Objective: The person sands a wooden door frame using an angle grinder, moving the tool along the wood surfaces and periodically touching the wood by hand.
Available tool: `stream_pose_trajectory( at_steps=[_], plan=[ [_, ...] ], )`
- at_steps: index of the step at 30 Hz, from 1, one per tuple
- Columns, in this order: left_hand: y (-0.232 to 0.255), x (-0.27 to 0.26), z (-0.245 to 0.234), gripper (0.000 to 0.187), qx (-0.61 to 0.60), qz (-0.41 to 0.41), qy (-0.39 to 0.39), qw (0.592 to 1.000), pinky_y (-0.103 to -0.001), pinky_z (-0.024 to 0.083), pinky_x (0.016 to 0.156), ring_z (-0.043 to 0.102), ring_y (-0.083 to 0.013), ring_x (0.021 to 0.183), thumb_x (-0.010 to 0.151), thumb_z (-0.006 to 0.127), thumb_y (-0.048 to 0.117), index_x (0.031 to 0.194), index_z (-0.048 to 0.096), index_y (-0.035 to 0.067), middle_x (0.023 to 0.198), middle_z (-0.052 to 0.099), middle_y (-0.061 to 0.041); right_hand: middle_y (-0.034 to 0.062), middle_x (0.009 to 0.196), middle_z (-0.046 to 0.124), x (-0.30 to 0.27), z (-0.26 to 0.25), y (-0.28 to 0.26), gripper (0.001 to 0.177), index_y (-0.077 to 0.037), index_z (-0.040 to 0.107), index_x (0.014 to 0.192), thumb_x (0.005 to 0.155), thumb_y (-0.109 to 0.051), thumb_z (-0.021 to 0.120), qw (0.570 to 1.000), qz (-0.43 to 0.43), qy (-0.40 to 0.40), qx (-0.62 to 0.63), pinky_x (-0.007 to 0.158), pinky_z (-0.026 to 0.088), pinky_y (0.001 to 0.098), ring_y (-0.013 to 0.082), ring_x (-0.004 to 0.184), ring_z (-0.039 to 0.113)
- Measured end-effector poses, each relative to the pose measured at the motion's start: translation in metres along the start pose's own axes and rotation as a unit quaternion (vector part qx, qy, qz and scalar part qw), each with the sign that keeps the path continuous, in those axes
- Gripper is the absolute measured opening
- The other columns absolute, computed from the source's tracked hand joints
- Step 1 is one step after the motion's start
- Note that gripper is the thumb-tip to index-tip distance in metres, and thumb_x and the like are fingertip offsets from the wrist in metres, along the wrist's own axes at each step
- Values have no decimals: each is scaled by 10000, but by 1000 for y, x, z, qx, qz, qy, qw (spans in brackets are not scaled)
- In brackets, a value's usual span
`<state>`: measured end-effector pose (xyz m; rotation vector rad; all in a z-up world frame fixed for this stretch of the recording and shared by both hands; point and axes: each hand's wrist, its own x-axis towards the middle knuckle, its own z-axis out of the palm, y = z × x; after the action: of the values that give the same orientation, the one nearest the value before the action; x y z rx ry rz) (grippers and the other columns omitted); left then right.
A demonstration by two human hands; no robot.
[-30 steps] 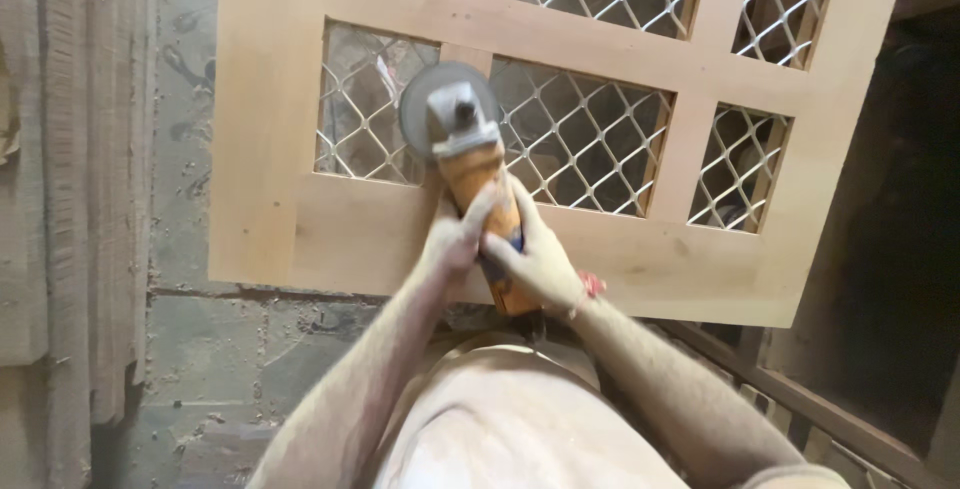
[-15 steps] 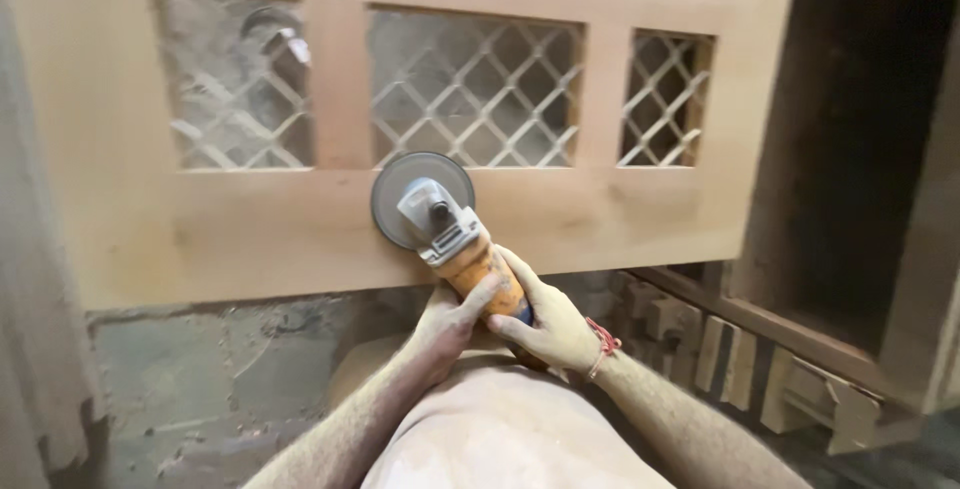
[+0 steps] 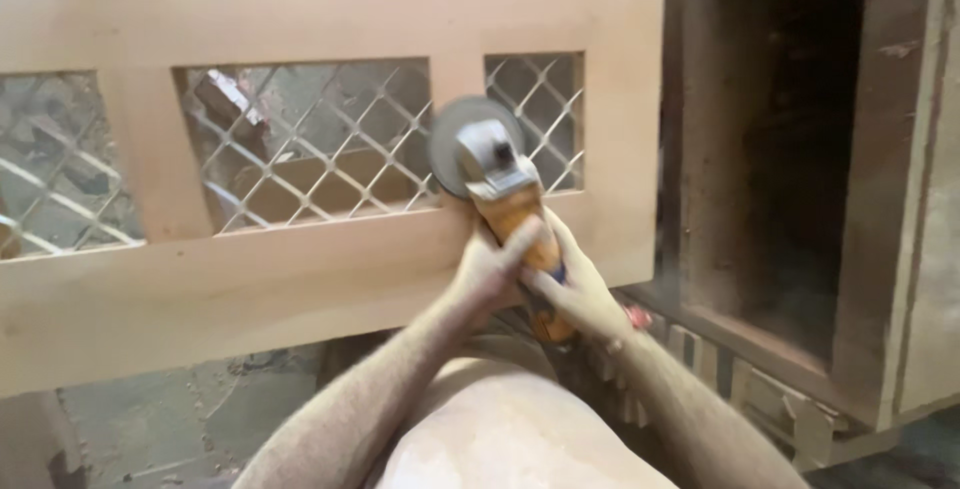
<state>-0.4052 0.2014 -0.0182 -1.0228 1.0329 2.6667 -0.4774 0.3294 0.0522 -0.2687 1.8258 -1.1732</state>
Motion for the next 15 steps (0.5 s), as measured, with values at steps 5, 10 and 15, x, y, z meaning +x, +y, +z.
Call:
stream_pose_trajectory(
  at_steps=[5, 10, 15],
  plan=[
    [62, 80, 3, 655, 9, 102, 12, 995, -360, 579, 937, 678, -216, 1128, 925, 714, 381, 1422, 479, 25, 1280, 650, -135, 123, 1412, 586, 79, -19, -45, 802, -121, 283, 1603, 925, -174, 708, 1000, -7, 5, -23, 1082, 474, 352, 202, 1295, 576],
    [97, 109, 37, 672, -33, 37, 11, 999, -408, 607, 844, 689, -234, 1035, 870, 700, 403, 1403, 421, 103, 1214, 635, -120, 138, 1431, 578, 118, -52, -40, 791, -104, 274, 1604, 941, -164, 701, 998, -57, 37, 6, 1092, 488, 371, 227, 1309, 586],
    [67, 158, 97, 776, 39, 76, -13, 996, -382, 606, 877, 693, -243, 1072, 865, 759, 438, 1424, 423, 19, 1243, 650, -151, 125, 1418, 596, 110, -119, -18, 767, -106, 297, 1597, 943, -164, 693, 994, -24, 81, 76, 1087, 504, 371, 234, 1298, 599]
  ],
)
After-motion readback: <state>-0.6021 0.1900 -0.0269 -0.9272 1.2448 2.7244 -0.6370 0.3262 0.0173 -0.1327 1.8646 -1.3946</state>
